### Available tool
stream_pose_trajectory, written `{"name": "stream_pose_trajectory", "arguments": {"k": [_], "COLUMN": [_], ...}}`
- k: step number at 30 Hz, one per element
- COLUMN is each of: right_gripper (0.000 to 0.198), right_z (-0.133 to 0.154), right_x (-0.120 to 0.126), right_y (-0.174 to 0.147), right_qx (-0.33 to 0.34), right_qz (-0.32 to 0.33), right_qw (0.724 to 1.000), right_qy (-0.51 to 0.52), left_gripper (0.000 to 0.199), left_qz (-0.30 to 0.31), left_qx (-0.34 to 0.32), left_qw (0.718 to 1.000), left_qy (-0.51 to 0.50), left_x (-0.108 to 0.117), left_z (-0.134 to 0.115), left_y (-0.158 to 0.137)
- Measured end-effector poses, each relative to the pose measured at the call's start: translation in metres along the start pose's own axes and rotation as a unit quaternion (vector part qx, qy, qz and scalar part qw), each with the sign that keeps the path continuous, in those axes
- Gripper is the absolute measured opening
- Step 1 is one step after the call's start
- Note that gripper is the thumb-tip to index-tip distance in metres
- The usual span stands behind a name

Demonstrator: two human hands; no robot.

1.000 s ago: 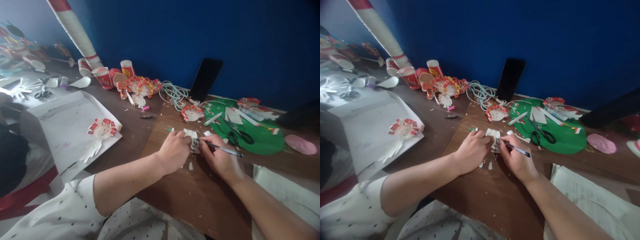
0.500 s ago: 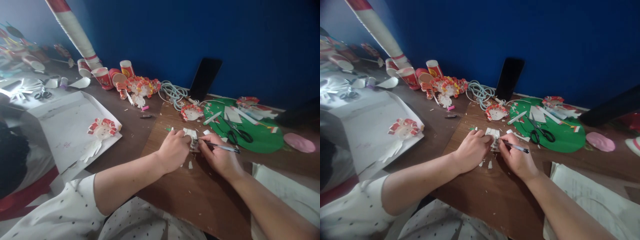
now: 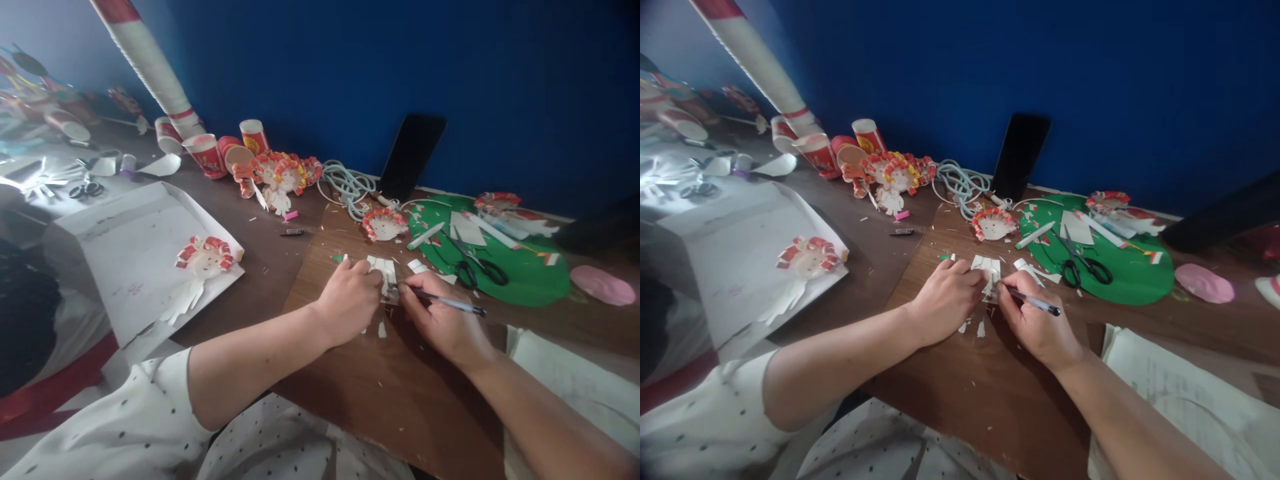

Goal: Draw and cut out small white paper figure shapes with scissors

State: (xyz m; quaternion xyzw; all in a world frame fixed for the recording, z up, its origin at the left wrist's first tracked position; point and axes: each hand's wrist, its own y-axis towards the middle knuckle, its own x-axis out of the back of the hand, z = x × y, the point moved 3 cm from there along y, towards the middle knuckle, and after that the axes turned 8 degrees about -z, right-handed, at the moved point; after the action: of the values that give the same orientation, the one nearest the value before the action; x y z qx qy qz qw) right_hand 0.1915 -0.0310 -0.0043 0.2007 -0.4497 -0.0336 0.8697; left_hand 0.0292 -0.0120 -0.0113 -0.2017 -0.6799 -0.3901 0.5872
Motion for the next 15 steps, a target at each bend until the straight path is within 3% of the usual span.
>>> {"name": "stream_pose_trajectory", "arguments": {"k": [15], "right_gripper": [0.022], "right_z": [0.0034], "right_x": [0.0023], "right_y": [-0.0026], "right_qx": [-0.002], "right_qz": [-0.006], "right_qw": [1.0], "right_qy": [-0.011], "left_gripper": [0.022], "left_qz": [0.0], "left_qx": [0.011], "left_qw": [1.0], "left_qy": [-0.008], "left_x": [0.0043], "left_z": [-0.0006], "left_y": [-0.0002]}}
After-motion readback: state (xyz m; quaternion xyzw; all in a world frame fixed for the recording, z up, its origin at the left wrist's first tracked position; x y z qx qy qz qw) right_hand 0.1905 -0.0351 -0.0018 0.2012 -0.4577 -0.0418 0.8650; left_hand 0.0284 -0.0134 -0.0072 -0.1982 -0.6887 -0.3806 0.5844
